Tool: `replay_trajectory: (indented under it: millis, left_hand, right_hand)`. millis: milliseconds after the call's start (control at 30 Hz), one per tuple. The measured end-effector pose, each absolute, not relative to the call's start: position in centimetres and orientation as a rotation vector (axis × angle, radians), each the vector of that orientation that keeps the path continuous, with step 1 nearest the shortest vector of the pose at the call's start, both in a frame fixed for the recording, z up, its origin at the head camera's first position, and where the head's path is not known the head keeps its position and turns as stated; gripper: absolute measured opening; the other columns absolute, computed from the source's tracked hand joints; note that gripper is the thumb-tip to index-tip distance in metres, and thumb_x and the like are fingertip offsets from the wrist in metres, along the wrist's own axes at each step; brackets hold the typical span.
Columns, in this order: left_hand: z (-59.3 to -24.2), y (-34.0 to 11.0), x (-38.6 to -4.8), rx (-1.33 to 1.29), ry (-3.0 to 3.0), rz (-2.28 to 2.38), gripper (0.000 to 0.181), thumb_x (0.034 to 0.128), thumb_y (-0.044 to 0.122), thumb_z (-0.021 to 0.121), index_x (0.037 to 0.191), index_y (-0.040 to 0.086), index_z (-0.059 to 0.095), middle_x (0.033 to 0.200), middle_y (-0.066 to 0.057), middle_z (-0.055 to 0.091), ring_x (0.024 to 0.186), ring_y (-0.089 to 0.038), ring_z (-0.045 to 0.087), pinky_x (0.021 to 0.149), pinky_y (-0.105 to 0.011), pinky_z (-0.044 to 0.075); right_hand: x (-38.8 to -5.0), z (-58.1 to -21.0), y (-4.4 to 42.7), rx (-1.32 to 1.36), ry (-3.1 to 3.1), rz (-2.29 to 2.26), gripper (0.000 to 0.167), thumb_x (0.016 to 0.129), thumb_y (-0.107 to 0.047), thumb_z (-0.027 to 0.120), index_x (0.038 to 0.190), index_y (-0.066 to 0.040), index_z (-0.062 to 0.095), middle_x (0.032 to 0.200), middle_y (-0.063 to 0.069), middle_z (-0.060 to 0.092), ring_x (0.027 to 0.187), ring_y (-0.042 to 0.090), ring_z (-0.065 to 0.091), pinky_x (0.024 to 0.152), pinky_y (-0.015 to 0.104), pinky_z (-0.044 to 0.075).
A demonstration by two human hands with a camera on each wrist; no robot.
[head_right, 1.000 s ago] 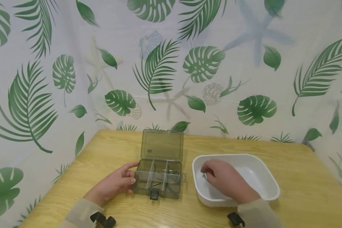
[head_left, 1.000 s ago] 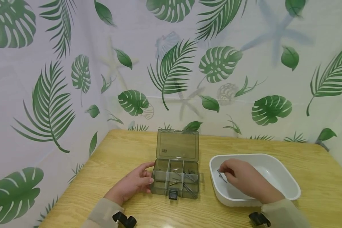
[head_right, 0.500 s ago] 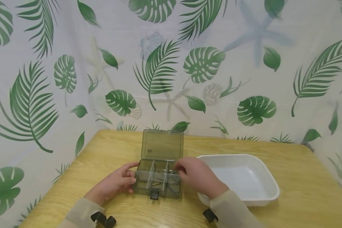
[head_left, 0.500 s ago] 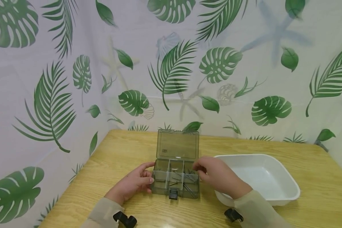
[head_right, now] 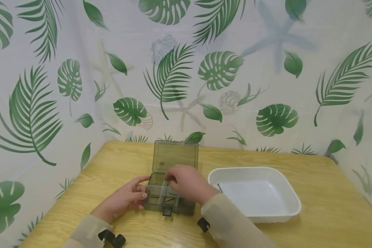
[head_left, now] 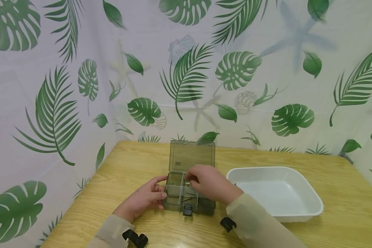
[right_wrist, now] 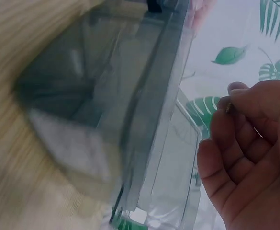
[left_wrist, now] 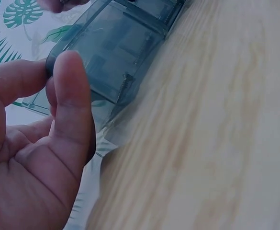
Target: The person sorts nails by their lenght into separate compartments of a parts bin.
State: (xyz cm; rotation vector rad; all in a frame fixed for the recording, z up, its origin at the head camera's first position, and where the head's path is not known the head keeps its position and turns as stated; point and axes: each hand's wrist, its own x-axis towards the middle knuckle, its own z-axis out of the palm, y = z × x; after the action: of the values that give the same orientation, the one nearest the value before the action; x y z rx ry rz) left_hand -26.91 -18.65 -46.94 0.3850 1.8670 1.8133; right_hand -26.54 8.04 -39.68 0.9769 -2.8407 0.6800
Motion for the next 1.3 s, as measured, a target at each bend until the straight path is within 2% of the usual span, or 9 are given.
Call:
replay_trajectory:
  millis: [333, 567, 800, 1067, 1300]
  left_hand:
    - [-46.9, -18.6, -26.8, 0.404, 1.844, 1.815, 0.068, 0.1034, 0.006, 0.056, 0.161, 0.008, 0.019, 0.094, -0.005, 0.049, 0.077, -0.018, 0.054, 0.070, -0.034, 0.058]
    - [-46.9, -18.7, -26.8, 0.403, 1.839, 1.819, 0.068, 0.1036, 0.007, 0.056, 0.161, 0.009, 0.020, 0.095, -0.005, 0.049, 0.078, -0.017, 0.054, 0.070, -0.034, 0.058]
    - [-47.2, -18.8, -27.0, 0.407, 1.841, 1.818, 0.069, 0.1033, 0.008, 0.057, 0.161, 0.010, 0.020, 0.097, -0.006, 0.050, 0.079, -0.018, 0.054, 0.071, -0.035, 0.058]
    - [-47.3, -18.7, -27.2, 0.387, 1.866, 1.820, 0.069, 0.1022, 0.008, 0.060, 0.160, 0.010, 0.022, 0.095, -0.006, 0.050, 0.077, -0.018, 0.054, 0.070, -0.036, 0.058]
    - [-47.3, -18.5, -27.1, 0.389, 1.875, 1.820, 0.070, 0.1016, 0.007, 0.060, 0.160, 0.010, 0.023, 0.095, -0.007, 0.049, 0.078, -0.018, 0.054, 0.070, -0.036, 0.058]
  right_hand:
    - [-27.8, -39.5, 4.9, 1.023, -2.872, 0.608, 0.021, 0.096, -0.005, 0.060, 0.109, -0.012, 0.076, 0.099, -0.003, 0.069, 0.088, 0.011, 0.063, 0.080, 0.034, 0.055]
    - [-28.2, -39.4, 3.9, 1.004, -2.887, 0.605, 0.022, 0.099, -0.009, 0.059, 0.113, -0.012, 0.074, 0.099, -0.005, 0.067, 0.088, 0.010, 0.062, 0.080, 0.032, 0.055]
    - [-27.9, -39.3, 5.0, 0.983, -2.870, 0.620, 0.022, 0.097, -0.011, 0.062, 0.115, -0.014, 0.074, 0.105, -0.004, 0.067, 0.095, 0.012, 0.064, 0.082, 0.035, 0.055]
    - [-27.2, -38.7, 7.4, 0.938, -2.869, 0.626, 0.020, 0.092, -0.015, 0.066, 0.111, -0.016, 0.072, 0.104, -0.004, 0.065, 0.093, 0.014, 0.060, 0.082, 0.037, 0.053]
    - [-26.1, -38.4, 10.1, 0.870, -2.878, 0.676, 0.022, 0.093, -0.017, 0.070, 0.115, -0.016, 0.071, 0.112, -0.002, 0.065, 0.099, 0.019, 0.062, 0.084, 0.039, 0.053]
